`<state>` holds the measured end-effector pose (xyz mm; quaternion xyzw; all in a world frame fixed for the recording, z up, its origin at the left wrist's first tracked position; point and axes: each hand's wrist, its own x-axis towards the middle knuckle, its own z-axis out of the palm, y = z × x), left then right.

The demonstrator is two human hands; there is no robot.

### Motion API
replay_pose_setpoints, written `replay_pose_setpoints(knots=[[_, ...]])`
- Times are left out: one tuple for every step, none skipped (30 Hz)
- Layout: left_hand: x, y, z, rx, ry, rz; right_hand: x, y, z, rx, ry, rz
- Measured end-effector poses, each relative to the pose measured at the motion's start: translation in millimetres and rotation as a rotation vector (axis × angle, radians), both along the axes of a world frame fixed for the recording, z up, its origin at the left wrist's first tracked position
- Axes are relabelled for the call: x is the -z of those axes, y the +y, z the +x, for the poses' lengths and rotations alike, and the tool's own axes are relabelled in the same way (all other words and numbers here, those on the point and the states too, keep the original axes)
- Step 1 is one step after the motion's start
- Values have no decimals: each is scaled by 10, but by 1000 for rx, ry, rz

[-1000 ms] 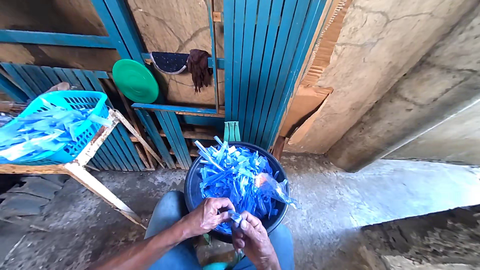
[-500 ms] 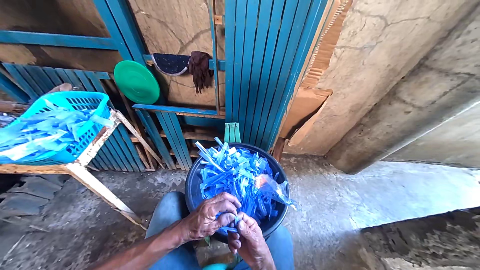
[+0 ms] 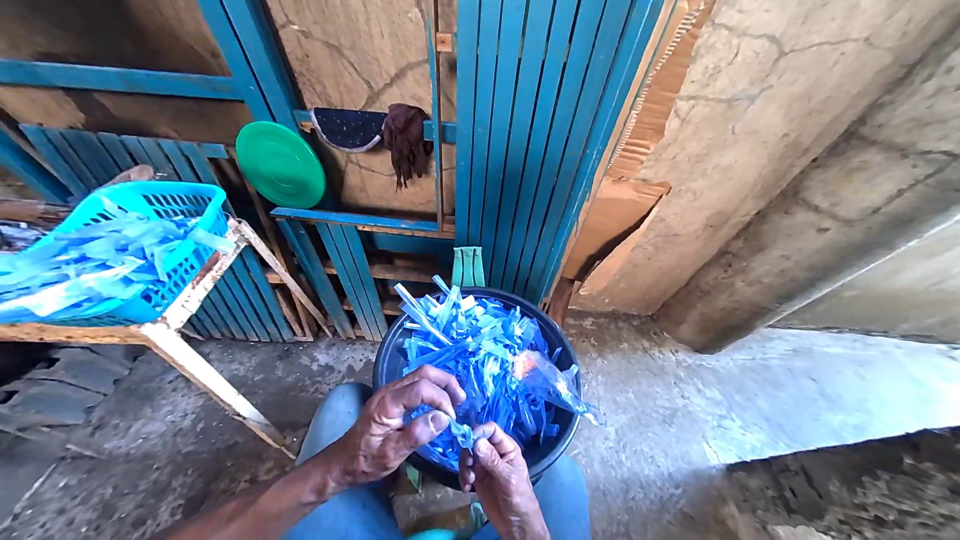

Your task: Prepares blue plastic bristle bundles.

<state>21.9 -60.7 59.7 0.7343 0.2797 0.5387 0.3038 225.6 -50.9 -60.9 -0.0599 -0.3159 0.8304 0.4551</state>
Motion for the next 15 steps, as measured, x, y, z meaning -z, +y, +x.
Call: replay_pose_setpoints(knots=[[-28,8,-61,-22,30,7,-6,-6,-4,22,-29,13],[-63,25,-138,-63,79,24,-20,-19,3,56,-84,20],[-125,43,-244,-131,155,48,-39,-33,14,99,-174,33],[-229,57,-383,-228,250,80,-53,-40,28,124,-276,62],[-371,67,-541,-346,352,110,-60,-42,39,132,-360,86],[-543,75,-718,-471,457,130,-64,-42,46,136,-409,87],[-733,81,-909,-607,572,142,-67,-33,49,140,-432,79],[-929,92,-1122,-724,686,157,-71,-23,47,145,-440,62],[-1125,109,-1349,-814,776,172,-77,-16,44,146,-447,46],[-1316,134,-1584,-893,836,182,-82,-10,40,146,-456,31],[-1480,181,-1844,-977,866,214,-81,-2,31,149,-459,19],[-1638,209,-2097,-1056,884,212,-78,5,21,149,-460,16],[-1776,208,-2339,-1129,908,188,-77,4,12,147,-456,16],[-1877,187,-2565,-1195,931,161,-76,2,9,145,-452,18],[-1931,151,-2771,-1255,950,123,-75,-1,13,142,-454,23]])
